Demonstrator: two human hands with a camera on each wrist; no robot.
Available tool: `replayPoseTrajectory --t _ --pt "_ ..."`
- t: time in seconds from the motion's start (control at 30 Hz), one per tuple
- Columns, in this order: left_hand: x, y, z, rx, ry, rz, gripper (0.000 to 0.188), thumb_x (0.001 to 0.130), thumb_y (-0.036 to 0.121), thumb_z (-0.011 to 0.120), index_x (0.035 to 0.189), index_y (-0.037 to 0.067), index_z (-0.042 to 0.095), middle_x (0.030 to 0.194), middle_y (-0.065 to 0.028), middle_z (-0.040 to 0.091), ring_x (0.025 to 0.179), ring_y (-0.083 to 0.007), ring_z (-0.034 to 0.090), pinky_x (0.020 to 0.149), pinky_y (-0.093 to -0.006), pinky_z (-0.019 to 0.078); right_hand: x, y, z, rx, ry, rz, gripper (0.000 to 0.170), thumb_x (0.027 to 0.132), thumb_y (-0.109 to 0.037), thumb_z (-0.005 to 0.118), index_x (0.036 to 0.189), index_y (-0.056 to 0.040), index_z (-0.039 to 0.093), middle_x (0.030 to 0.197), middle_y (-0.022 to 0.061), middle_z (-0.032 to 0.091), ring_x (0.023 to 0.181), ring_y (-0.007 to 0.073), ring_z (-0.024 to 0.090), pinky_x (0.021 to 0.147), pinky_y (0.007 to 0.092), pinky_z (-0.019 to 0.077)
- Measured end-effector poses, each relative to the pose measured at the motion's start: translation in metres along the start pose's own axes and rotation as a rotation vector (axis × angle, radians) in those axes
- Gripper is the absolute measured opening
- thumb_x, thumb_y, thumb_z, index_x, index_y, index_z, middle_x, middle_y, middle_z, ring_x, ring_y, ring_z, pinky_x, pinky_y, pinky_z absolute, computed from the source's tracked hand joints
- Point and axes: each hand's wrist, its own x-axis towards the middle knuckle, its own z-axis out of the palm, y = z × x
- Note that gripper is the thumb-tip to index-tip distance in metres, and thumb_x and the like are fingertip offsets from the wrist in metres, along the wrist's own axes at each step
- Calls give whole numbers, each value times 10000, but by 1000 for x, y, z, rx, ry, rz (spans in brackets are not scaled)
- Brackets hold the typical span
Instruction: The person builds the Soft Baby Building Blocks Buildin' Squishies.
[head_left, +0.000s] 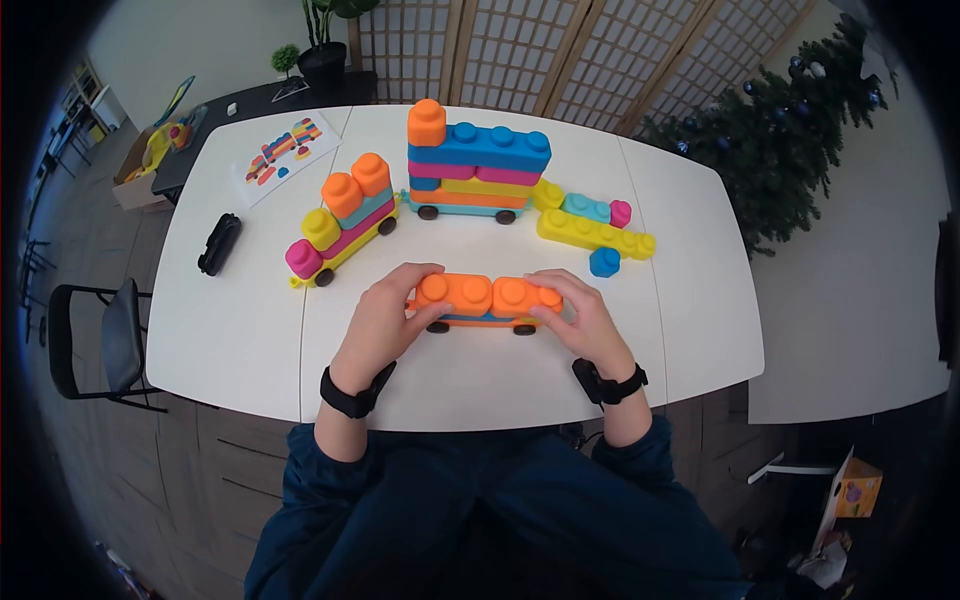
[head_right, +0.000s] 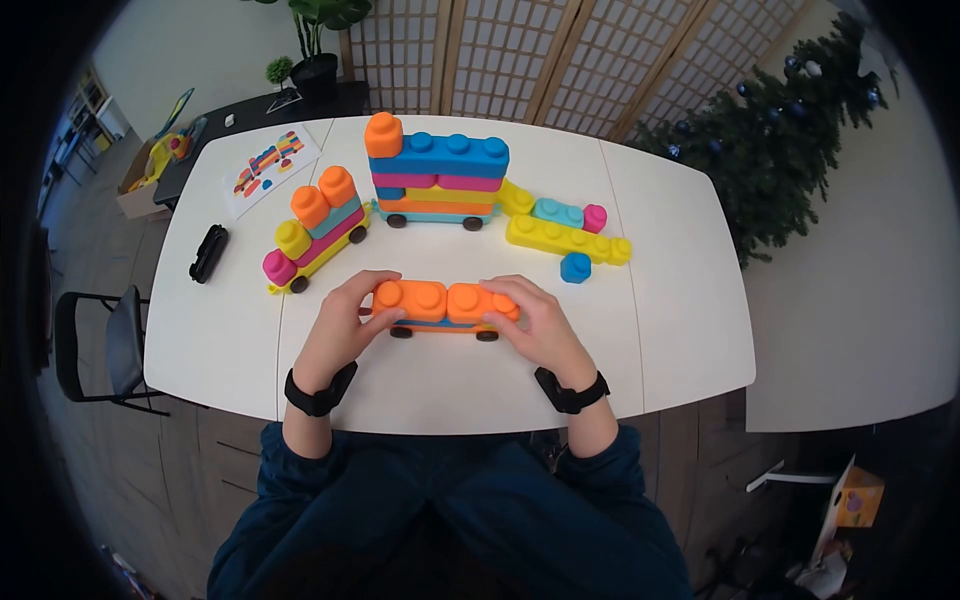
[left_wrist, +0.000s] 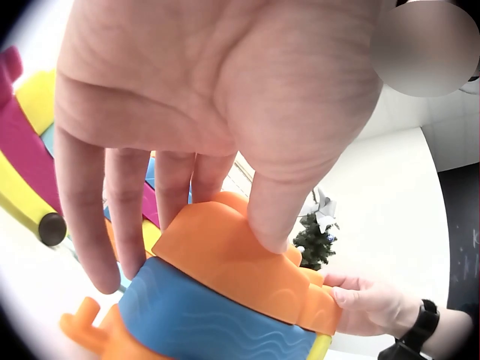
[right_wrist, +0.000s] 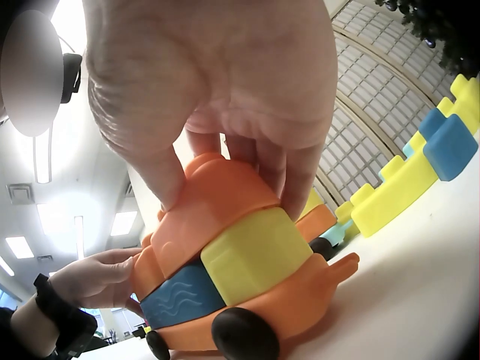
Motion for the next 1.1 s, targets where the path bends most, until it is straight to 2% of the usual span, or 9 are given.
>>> replayPoseTrajectory --t 0.23,0.3,0.43,0.5,0.57,0.77,0.87,0.93,1.1 --pt "0 1 1 -22 -1 -14 422 919 179 788 1293 45 648 1189 -133 706 1059 -283 706 841 -361 624 -2 0 2 16 15 7 365 932 -72 727 1284 -13 651 1225 150 678 1125 318 666 984 360 524" --pt "0 2 2 -47 22 -16 417 904 203 787 1260 32 652 1160 -167 712 1017 -352 708 835 -388 595 -2 1 2 20 14 7 365 933 -75 727 1284 -14 652 1224 150 678 1124 319 666 984 360 524" --pt "-1 0 3 -46 30 -2 415 906 203 785 1259 30 651 1166 -166 710 1028 -353 707 839 -391 594 -2 1 2 13 11 8 369 933 -79 729 1288 -14 650 1221 150 676 1121 318 666 981 360 525" --pt "-1 0 2 -28 -11 -31 431 921 174 782 1307 46 640 1212 -142 702 1095 -288 697 850 -372 622 -2 0 1 9 5 18 380 929 -89 739 1291 -17 653 1223 151 680 1123 318 668 984 359 525" --pt "-1 2 1 -29 -12 -30 432 920 177 781 1306 46 640 1213 -144 701 1092 -293 698 848 -374 622 0 -3 -3 7 -2 27 390 925 -100 750 1295 -21 656 1225 152 685 1125 317 670 987 359 525" --pt "-1 2 3 -3 -13 -8 425 918 187 780 1295 48 641 1194 -152 707 1062 -313 705 851 -378 618 22 1 -38 -69 -172 40 395 906 -184 795 1259 -34 700 1214 154 712 1117 307 687 993 363 530" --pt "0 2 4 13 -3 1 423 917 192 782 1292 52 642 1178 -152 711 1047 -314 708 846 -379 615 45 16 -58 -168 -68 116 379 913 -239 786 1220 -28 717 1198 156 725 1110 323 691 973 377 538" --pt "0 2 4 24 0 7 424 917 196 783 1291 55 642 1171 -150 713 1042 -314 709 842 -381 613 63 30 -66 -519 32 157 351 916 -264 770 1166 -22 730 1157 153 738 1087 348 692 941 411 550" --pt "0 5 5 12 12 -22 414 902 257 786 1247 65 661 1148 -145 716 1037 -349 703 889 -399 569 112 52 -59 -773 35 180 291 911 -253 752 1098 -30 746 1094 149 738 1028 333 702 894 429 559"
